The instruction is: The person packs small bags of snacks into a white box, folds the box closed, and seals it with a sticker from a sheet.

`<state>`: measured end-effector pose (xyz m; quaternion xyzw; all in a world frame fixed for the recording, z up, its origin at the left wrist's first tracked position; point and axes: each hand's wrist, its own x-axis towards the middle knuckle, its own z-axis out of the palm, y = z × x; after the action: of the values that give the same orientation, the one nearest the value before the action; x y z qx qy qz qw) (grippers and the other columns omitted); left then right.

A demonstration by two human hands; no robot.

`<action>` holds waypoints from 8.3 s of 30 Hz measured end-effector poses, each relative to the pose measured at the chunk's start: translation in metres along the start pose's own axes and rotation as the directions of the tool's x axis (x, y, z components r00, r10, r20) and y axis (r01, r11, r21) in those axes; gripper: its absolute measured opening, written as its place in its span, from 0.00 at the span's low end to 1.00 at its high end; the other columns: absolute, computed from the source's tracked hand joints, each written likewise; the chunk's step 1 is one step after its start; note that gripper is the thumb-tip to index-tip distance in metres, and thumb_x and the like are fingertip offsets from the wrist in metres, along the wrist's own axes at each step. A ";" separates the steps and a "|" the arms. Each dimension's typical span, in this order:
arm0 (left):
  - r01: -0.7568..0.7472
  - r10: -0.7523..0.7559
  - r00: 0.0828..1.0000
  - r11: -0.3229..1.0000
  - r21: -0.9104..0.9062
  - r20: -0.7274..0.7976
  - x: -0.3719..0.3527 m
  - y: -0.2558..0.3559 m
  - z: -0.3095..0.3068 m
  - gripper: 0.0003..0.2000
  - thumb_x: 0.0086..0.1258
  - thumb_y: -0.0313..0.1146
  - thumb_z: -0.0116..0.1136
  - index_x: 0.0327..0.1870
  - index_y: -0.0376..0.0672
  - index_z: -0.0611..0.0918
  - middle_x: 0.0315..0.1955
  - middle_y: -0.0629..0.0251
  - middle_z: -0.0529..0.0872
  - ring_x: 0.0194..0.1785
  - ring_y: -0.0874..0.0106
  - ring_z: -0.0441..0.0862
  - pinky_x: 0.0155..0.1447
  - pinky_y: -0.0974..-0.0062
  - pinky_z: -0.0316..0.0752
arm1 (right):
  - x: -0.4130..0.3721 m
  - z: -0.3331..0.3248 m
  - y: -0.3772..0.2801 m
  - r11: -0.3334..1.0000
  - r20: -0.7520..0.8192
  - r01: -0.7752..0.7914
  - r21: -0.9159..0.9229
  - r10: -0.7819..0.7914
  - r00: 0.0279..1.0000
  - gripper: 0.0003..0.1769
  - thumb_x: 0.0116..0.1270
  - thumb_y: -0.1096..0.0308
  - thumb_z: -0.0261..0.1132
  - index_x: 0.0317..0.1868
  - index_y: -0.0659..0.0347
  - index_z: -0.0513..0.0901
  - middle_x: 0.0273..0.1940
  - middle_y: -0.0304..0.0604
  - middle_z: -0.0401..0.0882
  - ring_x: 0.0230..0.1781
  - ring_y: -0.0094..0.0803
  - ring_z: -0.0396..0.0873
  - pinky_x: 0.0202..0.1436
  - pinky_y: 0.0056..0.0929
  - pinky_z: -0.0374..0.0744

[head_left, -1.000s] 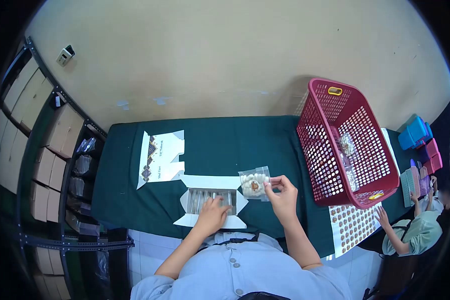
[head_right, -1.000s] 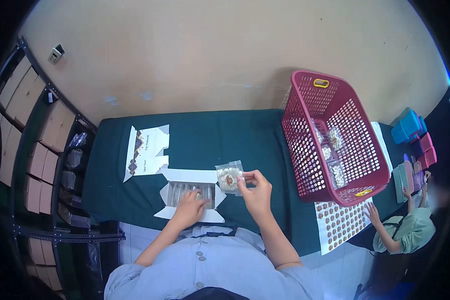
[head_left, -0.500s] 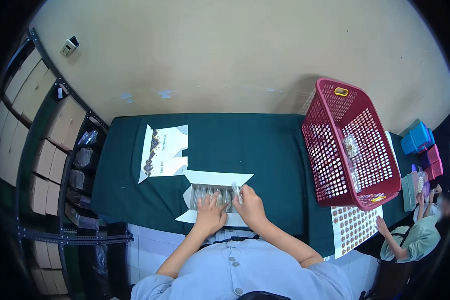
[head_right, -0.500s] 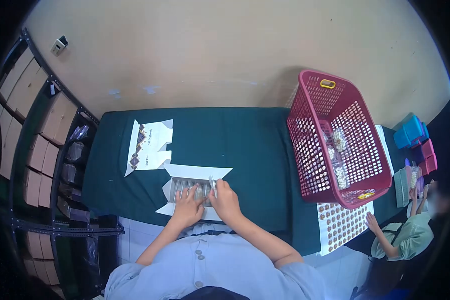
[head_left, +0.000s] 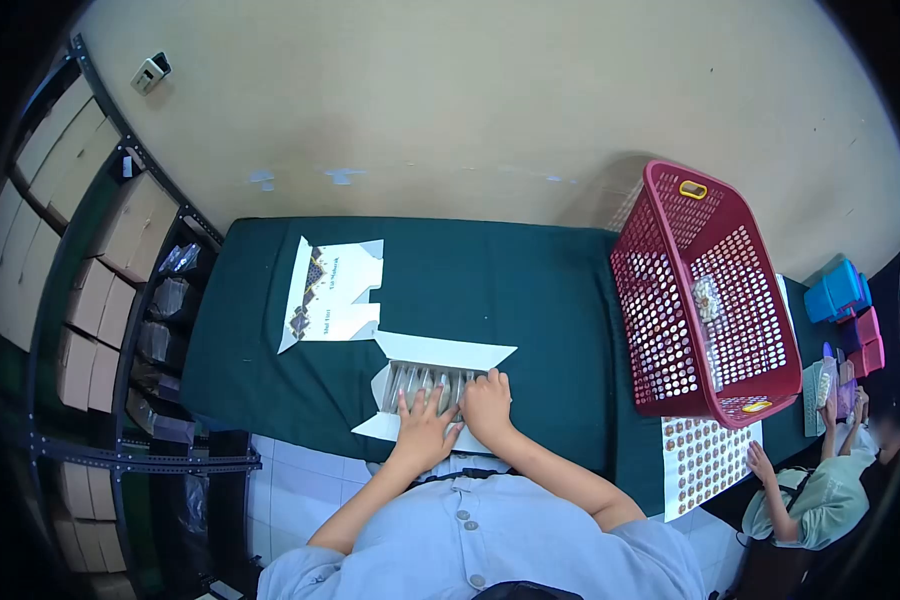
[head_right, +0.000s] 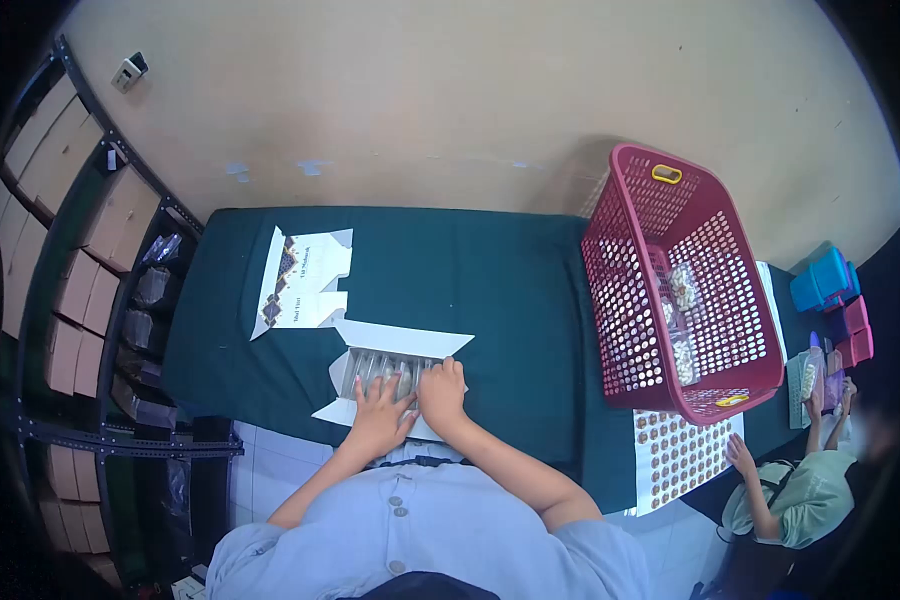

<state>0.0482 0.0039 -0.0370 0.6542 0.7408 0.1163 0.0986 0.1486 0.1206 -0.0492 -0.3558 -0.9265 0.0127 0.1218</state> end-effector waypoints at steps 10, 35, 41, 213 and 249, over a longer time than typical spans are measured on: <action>0.046 -0.047 0.999 0.998 -0.051 -0.019 -0.006 -0.004 0.008 0.26 0.70 0.52 0.48 0.63 0.46 0.74 0.67 0.48 0.63 0.71 0.47 0.56 0.71 0.33 0.33 | 0.010 0.015 -0.007 0.990 0.090 0.139 -0.028 -0.136 0.987 0.11 0.56 0.62 0.63 0.26 0.60 0.86 0.27 0.43 0.83 0.39 0.39 0.73 0.46 0.38 0.65; 0.111 -0.109 0.994 0.977 -0.180 0.023 -0.005 0.005 -0.003 0.17 0.74 0.46 0.46 0.58 0.57 0.80 0.66 0.55 0.67 0.71 0.49 0.57 0.71 0.32 0.34 | -0.006 -0.047 0.049 0.933 0.220 0.240 0.270 -0.302 0.927 0.19 0.56 0.75 0.61 0.49 0.51 0.85 0.61 0.40 0.75 0.65 0.39 0.67 0.72 0.60 0.50; 0.118 -0.116 0.993 0.980 -0.160 0.021 0.002 0.006 -0.001 0.16 0.74 0.43 0.46 0.55 0.56 0.82 0.65 0.55 0.67 0.71 0.49 0.57 0.70 0.31 0.33 | -0.007 -0.035 0.041 0.929 0.271 0.361 0.086 -0.370 0.888 0.21 0.58 0.72 0.57 0.52 0.51 0.84 0.65 0.40 0.71 0.68 0.46 0.62 0.73 0.63 0.45; 0.368 -0.383 0.921 0.803 -0.468 0.067 -0.007 -0.024 -0.027 0.17 0.68 0.35 0.55 0.47 0.25 0.77 0.39 0.35 0.82 0.47 0.41 0.78 0.53 0.53 0.72 | -0.020 -0.014 0.030 0.999 0.025 0.022 0.022 -0.023 0.999 0.08 0.56 0.75 0.59 0.37 0.66 0.80 0.37 0.51 0.75 0.39 0.44 0.78 0.46 0.42 0.75; 0.080 -0.078 0.995 0.997 0.023 -0.069 0.000 0.014 -0.022 0.16 0.61 0.28 0.54 0.49 0.52 0.86 0.62 0.52 0.69 0.63 0.54 0.64 0.69 0.44 0.52 | -0.028 -0.039 0.042 0.992 -0.034 0.060 0.114 -0.057 0.998 0.13 0.58 0.57 0.69 0.38 0.55 0.88 0.39 0.45 0.72 0.46 0.41 0.69 0.57 0.43 0.63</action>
<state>0.0552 0.0050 -0.0117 0.6213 0.7704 0.1251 0.0692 0.2053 0.1304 -0.0224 -0.3210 -0.9323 0.0571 0.1567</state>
